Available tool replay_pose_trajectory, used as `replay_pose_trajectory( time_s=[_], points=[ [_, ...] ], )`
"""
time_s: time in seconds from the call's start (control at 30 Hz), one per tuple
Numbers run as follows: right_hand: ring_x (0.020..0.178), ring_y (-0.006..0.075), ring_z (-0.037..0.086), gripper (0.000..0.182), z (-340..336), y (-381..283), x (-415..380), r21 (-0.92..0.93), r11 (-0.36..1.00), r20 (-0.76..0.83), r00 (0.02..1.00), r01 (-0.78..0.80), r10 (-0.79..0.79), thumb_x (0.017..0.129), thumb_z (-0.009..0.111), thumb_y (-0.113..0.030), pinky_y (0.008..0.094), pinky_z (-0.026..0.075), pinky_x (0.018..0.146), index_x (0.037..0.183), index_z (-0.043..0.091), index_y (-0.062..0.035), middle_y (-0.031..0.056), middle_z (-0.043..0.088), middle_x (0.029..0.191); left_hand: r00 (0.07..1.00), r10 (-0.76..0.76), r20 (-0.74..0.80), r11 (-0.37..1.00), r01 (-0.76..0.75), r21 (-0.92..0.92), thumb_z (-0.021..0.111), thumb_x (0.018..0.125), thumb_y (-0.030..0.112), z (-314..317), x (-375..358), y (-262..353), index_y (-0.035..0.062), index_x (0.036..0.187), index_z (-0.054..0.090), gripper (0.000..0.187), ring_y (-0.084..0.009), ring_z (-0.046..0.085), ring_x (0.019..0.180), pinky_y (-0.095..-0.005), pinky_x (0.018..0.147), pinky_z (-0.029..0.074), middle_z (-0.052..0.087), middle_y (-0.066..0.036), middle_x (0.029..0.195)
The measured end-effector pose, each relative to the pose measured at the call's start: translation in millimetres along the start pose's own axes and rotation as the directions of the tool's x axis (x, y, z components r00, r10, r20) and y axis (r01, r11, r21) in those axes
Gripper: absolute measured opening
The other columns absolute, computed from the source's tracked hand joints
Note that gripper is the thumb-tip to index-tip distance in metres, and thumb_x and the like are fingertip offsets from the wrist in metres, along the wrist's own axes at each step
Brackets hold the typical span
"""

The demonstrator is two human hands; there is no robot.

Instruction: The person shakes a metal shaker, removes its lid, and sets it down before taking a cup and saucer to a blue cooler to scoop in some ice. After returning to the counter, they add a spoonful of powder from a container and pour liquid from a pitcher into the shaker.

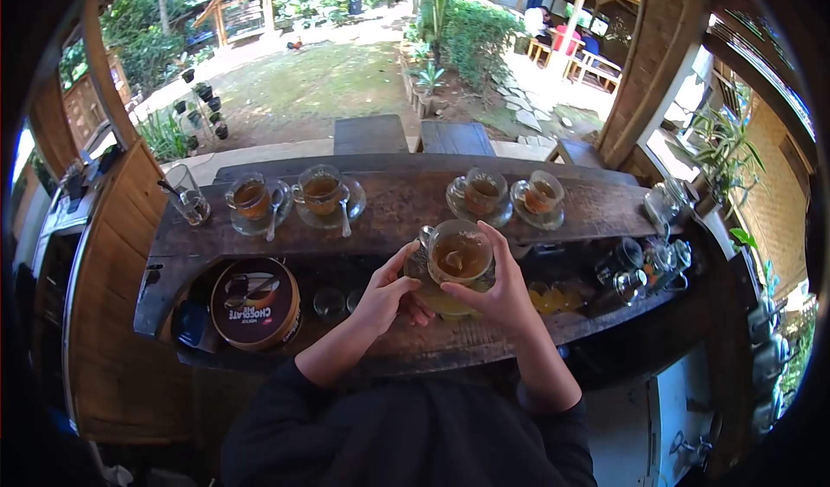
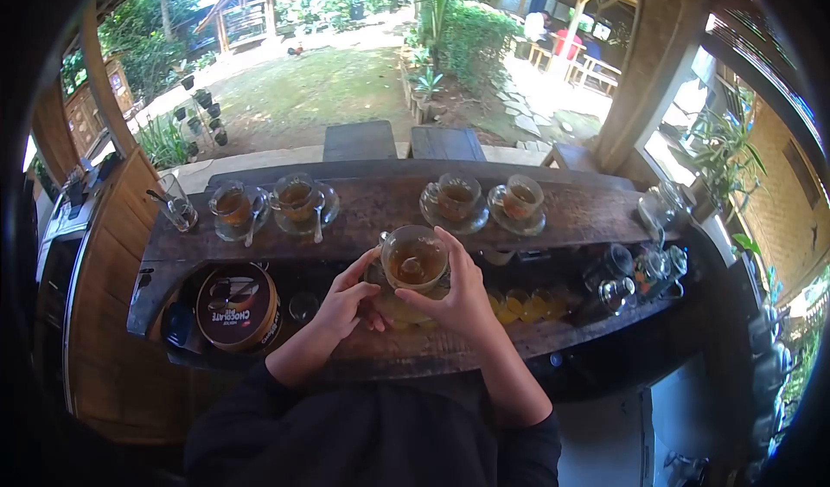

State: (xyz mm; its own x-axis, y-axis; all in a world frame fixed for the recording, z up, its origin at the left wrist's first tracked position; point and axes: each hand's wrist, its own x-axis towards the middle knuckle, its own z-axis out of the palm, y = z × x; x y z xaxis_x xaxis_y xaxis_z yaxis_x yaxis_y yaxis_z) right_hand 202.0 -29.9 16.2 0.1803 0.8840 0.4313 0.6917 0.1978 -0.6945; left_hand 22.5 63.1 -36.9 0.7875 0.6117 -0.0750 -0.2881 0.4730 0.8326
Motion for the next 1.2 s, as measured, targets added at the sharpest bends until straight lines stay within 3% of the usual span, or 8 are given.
replay_pose_trajectory(
  time_s=[0.13,0.33,0.5,0.53,0.67,1.2],
  points=[
    [0.113,0.0301,0.051,0.089,-2.0,9.7,47.1,-0.182,0.980,0.081,0.995,0.079,-0.065,0.062,0.083,-0.034,0.0392,0.040,0.096,0.131,0.037,-0.0023,0.0167,0.051,0.119,0.997,0.063,-0.043,0.998,-0.061,0.030,0.040,0.087,0.000,-14.3,25.8,9.8,0.0141,0.144,0.016,0.063,-0.0234,0.065,0.054,-0.0254,0.039,0.049,0.065,-0.018,0.076],
    [0.116,0.0298,0.048,0.094,3.4,22.8,110.4,-0.181,0.982,0.251,0.968,0.054,-0.007,0.063,0.079,-0.046,0.0385,0.039,0.097,0.132,0.037,0.0017,0.0186,0.050,0.122,0.975,0.084,-0.205,0.996,-0.078,0.037,0.042,0.087,0.001,-19.1,51.9,20.1,0.0152,0.144,0.013,0.065,-0.0269,0.067,0.061,-0.0259,0.042,0.051,0.065,-0.021,0.075],
    [0.116,0.0299,0.048,0.102,13.9,40.1,150.6,-0.099,0.994,0.426,0.905,0.054,-0.007,0.059,0.079,-0.051,0.0372,0.038,0.099,0.132,0.038,0.0077,0.0199,0.048,0.126,0.937,0.129,-0.326,0.991,-0.130,0.019,0.042,0.088,0.004,-25.0,69.6,9.5,0.0208,0.140,0.021,0.058,-0.0254,0.068,0.072,-0.0251,0.050,0.053,0.065,-0.015,0.096],
    [0.116,0.0326,0.049,0.100,18.9,46.1,155.2,-0.091,0.993,0.426,0.905,0.071,-0.026,0.059,0.079,-0.048,0.0368,0.040,0.097,0.130,0.038,0.0105,0.0230,0.047,0.126,0.924,0.125,-0.360,0.992,-0.120,0.037,0.042,0.089,0.004,-25.0,72.7,7.8,0.0226,0.139,0.021,0.058,-0.0261,0.068,0.075,-0.0266,0.054,0.054,0.063,-0.013,0.100],
    [0.117,0.0316,0.048,0.101,38.4,66.1,162.2,-0.086,0.992,0.410,0.911,0.090,-0.047,0.059,0.079,-0.049,0.0361,0.039,0.098,0.131,0.038,0.0087,0.0214,0.048,0.127,0.894,0.135,-0.428,0.987,-0.161,-0.025,0.042,0.089,0.003,-26.4,91.2,-1.3,0.0222,0.139,0.021,0.057,-0.0281,0.067,0.078,-0.0314,0.060,0.055,0.061,-0.015,0.102],
    [0.117,0.0332,0.048,0.096,58.3,96.8,183.4,0.024,0.995,0.408,0.908,0.092,-0.094,0.058,0.081,-0.039,0.0361,0.040,0.097,0.129,0.039,0.0112,0.0244,0.046,0.127,0.822,0.112,-0.558,0.990,-0.144,-0.014,0.037,0.090,-0.001,-30.9,113.3,-6.2,0.0219,0.140,0.016,0.058,-0.0304,0.066,0.083,-0.0328,0.065,0.057,0.058,-0.018,0.107]
  ],
)
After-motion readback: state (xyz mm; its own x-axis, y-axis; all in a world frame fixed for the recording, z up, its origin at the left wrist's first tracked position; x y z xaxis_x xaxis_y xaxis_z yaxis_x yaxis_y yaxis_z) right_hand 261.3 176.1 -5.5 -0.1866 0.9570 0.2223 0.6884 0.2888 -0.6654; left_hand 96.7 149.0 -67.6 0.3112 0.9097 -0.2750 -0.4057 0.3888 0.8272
